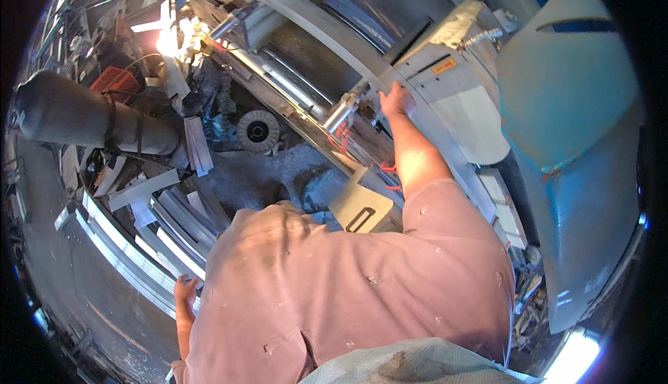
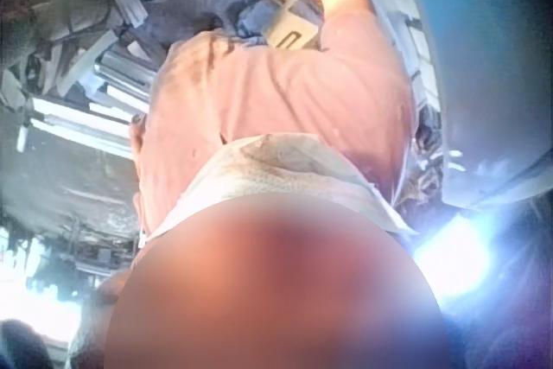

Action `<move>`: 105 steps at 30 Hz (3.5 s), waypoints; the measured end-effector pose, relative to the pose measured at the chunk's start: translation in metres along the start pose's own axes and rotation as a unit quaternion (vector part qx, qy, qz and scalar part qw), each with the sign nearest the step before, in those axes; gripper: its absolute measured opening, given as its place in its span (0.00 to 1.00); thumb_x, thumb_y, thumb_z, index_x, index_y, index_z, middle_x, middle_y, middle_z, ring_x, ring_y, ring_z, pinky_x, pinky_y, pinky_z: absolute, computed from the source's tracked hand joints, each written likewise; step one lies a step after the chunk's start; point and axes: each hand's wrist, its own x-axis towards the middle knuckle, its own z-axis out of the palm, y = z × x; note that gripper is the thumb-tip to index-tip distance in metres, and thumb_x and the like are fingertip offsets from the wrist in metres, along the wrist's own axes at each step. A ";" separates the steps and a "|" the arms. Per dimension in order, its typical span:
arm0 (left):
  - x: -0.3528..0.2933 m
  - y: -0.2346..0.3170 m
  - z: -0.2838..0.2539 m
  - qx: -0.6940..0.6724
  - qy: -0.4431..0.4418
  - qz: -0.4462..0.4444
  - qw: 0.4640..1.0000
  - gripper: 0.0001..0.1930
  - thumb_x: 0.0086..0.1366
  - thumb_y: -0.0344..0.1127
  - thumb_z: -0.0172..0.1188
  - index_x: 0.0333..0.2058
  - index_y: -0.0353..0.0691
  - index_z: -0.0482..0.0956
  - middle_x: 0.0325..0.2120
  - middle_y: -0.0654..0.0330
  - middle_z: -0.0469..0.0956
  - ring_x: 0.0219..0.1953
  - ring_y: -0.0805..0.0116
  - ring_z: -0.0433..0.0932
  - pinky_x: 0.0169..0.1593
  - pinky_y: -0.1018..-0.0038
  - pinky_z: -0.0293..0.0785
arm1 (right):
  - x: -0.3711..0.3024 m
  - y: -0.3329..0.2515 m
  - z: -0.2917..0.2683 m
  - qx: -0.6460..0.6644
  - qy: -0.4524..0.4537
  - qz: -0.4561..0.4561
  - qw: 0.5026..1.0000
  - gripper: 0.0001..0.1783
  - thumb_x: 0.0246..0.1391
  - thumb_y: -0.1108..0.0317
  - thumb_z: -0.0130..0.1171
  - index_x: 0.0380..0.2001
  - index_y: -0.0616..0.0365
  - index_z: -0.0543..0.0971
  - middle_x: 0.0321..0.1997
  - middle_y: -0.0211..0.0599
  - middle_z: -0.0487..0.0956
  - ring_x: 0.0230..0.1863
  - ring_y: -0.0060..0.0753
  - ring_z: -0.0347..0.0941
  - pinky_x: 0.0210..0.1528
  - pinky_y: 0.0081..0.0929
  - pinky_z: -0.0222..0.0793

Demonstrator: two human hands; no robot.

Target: The person repeatedly picks up long metal profiles, places them into a cutting machine, and removes the cut pieces. The person stacks the cut pieces on the floor and continues the cycle with additional profiles.

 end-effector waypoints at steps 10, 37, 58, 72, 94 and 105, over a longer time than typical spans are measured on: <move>0.029 -0.057 0.039 -0.032 -0.037 0.014 0.999 0.31 0.59 0.45 0.75 0.55 0.29 0.79 0.42 0.45 0.87 0.45 0.53 0.87 0.49 0.63 0.82 | -0.027 0.020 0.002 0.096 0.047 -0.048 0.993 0.25 0.48 0.52 0.76 0.45 0.49 0.80 0.48 0.41 0.84 0.49 0.50 0.82 0.50 0.47 0.78; -0.066 -0.057 0.099 -0.126 -0.004 -0.045 0.991 0.34 0.59 0.52 0.73 0.57 0.34 0.79 0.50 0.44 0.84 0.53 0.50 0.84 0.58 0.63 0.79 | -0.065 0.210 0.016 0.608 -0.084 0.309 0.726 0.17 0.62 0.49 0.62 0.30 0.50 0.75 0.24 0.26 0.73 0.26 0.28 0.68 0.27 0.29 0.62; -0.405 -0.318 0.461 -0.270 -0.087 -0.443 0.851 0.29 0.64 0.66 0.63 0.46 0.45 0.89 0.49 0.46 0.85 0.55 0.48 0.82 0.58 0.61 0.78 | -0.492 -0.146 0.005 0.009 -0.621 -0.379 0.686 0.18 0.65 0.57 0.65 0.46 0.62 0.82 0.36 0.35 0.84 0.32 0.29 0.80 0.30 0.32 0.73; -0.355 -0.269 0.470 -0.499 -0.005 -0.285 0.818 0.34 0.56 0.55 0.69 0.57 0.40 0.83 0.56 0.44 0.81 0.60 0.50 0.80 0.64 0.62 0.75 | -0.659 -0.362 -0.009 0.044 -0.575 -0.473 0.666 0.17 0.66 0.57 0.64 0.46 0.61 0.80 0.35 0.34 0.81 0.31 0.27 0.76 0.28 0.30 0.69; -0.315 -0.592 0.238 -0.431 0.097 -0.273 0.854 0.36 0.61 0.53 0.71 0.61 0.34 0.77 0.54 0.47 0.83 0.56 0.53 0.83 0.60 0.64 0.78 | -0.883 -0.331 0.002 -0.038 -0.609 -0.419 0.673 0.25 0.70 0.57 0.60 0.57 0.70 0.76 0.41 0.51 0.84 0.36 0.41 0.82 0.39 0.41 0.80; -0.248 -0.646 0.050 -0.271 0.004 -0.191 0.943 0.40 0.63 0.63 0.61 0.67 0.42 0.72 0.63 0.49 0.76 0.66 0.53 0.74 0.67 0.61 0.71 | -0.922 -0.444 0.057 0.034 -0.643 -0.362 0.674 0.22 0.70 0.56 0.60 0.51 0.69 0.77 0.38 0.49 0.83 0.35 0.42 0.82 0.37 0.42 0.80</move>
